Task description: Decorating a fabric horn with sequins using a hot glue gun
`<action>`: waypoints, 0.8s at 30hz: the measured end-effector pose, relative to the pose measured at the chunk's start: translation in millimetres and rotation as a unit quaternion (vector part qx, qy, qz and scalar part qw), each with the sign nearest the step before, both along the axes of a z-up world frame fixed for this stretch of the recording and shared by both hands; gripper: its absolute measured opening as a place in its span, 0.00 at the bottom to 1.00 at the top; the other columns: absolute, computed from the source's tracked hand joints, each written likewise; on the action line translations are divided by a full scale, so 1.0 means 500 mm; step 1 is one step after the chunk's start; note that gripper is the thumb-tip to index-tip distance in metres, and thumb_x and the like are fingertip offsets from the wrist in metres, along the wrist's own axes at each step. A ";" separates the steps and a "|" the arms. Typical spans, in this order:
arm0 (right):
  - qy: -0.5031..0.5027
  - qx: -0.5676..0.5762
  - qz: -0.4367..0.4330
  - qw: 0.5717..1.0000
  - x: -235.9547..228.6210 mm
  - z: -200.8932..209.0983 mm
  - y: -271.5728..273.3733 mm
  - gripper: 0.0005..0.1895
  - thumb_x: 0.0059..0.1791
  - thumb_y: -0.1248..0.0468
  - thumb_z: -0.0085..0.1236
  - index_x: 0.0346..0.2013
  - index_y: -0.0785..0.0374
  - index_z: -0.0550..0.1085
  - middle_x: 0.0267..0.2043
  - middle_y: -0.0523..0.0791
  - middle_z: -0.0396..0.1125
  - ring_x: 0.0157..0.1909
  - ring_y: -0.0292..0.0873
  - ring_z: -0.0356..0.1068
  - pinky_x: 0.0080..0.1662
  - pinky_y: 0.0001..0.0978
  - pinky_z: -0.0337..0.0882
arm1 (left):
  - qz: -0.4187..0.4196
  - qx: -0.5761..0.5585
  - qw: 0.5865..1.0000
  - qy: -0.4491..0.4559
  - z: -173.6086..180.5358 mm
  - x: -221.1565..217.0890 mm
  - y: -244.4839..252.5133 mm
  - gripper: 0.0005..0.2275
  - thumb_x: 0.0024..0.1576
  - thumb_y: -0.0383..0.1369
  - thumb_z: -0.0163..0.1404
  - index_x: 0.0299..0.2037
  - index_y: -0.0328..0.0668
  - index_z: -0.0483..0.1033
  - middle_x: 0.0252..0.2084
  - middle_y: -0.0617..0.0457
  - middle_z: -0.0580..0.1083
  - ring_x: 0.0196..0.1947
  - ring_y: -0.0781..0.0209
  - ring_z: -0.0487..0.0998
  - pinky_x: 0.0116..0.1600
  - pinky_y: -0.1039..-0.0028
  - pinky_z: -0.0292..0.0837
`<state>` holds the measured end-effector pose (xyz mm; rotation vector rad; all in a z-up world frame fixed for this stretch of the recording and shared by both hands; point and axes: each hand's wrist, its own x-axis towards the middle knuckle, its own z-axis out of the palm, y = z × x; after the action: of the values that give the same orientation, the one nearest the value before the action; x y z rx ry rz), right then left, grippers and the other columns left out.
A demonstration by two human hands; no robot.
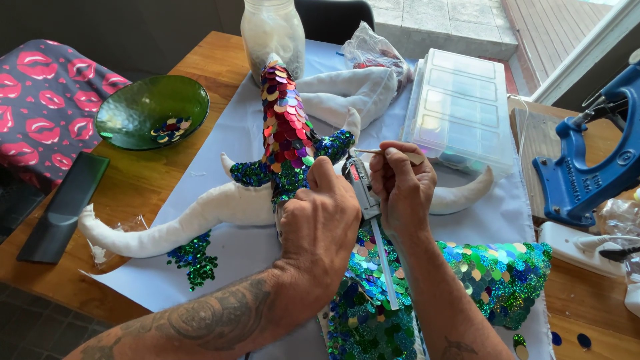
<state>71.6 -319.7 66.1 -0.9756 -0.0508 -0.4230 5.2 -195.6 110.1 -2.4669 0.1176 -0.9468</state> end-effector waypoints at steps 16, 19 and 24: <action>-0.017 -0.028 0.019 0.999 -0.001 -0.006 0.004 0.07 0.54 0.67 0.52 0.41 0.68 0.76 0.28 0.50 0.71 0.18 0.35 0.60 0.19 0.19 0.58 | -0.015 0.003 1.000 -0.001 -0.001 -0.022 0.005 0.10 0.65 0.30 0.41 0.32 0.52 0.71 0.32 0.57 0.61 0.17 0.71 0.64 0.19 0.75 0.59; -0.023 -0.019 0.025 0.999 -0.004 -0.002 0.006 0.06 0.54 0.68 0.52 0.41 0.68 0.76 0.28 0.51 0.71 0.18 0.36 0.59 0.20 0.20 0.58 | -0.019 0.006 1.000 0.003 -0.006 -0.026 0.006 0.10 0.65 0.31 0.42 0.32 0.53 0.71 0.32 0.57 0.62 0.18 0.72 0.63 0.19 0.76 0.59; -0.034 0.005 0.030 0.999 -0.004 -0.005 0.008 0.06 0.54 0.70 0.52 0.41 0.70 0.75 0.28 0.53 0.71 0.18 0.37 0.59 0.21 0.21 0.58 | -0.025 0.007 1.000 0.015 -0.011 -0.034 0.013 0.08 0.63 0.29 0.43 0.31 0.55 0.71 0.32 0.58 0.62 0.18 0.71 0.65 0.20 0.76 0.62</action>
<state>69.7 -315.6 63.4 -0.9479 -0.1388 -0.4009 -11.6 -189.1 104.5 -2.4755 0.1952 -0.9276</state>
